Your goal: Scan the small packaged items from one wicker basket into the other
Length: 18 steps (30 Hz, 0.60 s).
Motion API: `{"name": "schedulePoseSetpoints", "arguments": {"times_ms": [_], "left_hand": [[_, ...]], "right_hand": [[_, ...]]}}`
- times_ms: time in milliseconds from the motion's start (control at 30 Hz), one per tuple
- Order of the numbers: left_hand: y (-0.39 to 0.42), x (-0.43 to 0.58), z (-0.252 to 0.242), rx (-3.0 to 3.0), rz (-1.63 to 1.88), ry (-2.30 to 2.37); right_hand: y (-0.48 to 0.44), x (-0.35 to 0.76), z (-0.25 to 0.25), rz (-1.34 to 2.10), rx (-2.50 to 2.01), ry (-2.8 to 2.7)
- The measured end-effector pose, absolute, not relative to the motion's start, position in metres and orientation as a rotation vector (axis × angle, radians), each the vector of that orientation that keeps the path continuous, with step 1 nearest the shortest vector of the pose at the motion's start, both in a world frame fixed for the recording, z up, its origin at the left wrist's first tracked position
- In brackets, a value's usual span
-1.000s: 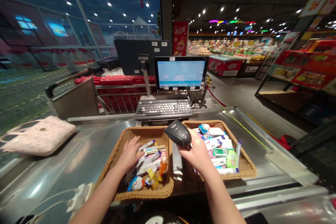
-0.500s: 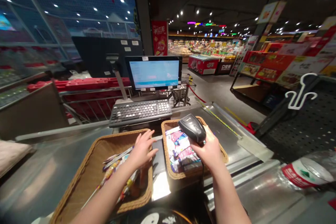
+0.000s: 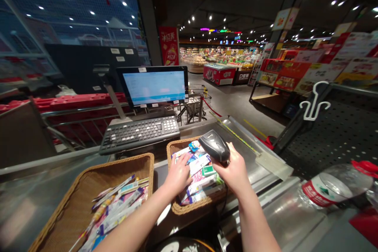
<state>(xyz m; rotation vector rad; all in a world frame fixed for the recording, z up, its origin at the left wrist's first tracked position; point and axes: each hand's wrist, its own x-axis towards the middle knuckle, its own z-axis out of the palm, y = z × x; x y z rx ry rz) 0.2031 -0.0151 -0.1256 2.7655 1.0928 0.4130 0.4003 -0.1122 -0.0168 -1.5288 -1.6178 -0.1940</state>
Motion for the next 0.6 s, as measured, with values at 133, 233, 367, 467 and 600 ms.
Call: {"name": "schedulePoseSetpoints", "arguments": {"times_ms": [133,233,367,467,600], "left_hand": [[-0.013,0.208,-0.134,2.756,0.452,1.092],[-0.011,0.209,-0.135,2.71,0.439,1.107],[-0.009,0.208,-0.133,2.642,0.427,1.129],[-0.006,0.205,-0.13,2.584,0.464,1.158],[-0.001,0.199,-0.124,2.527,0.557,1.178]], "right_hand": [[-0.109,0.409,-0.022,-0.161,-1.533,-1.607],[-0.106,0.412,-0.021,-0.135,-1.529,-1.606],[-0.102,0.414,-0.019,-0.09,-1.525,-1.596],[-0.099,0.415,-0.019,-0.062,-1.534,-1.582],[-0.097,0.415,-0.021,-0.045,-1.537,-1.581]]}}
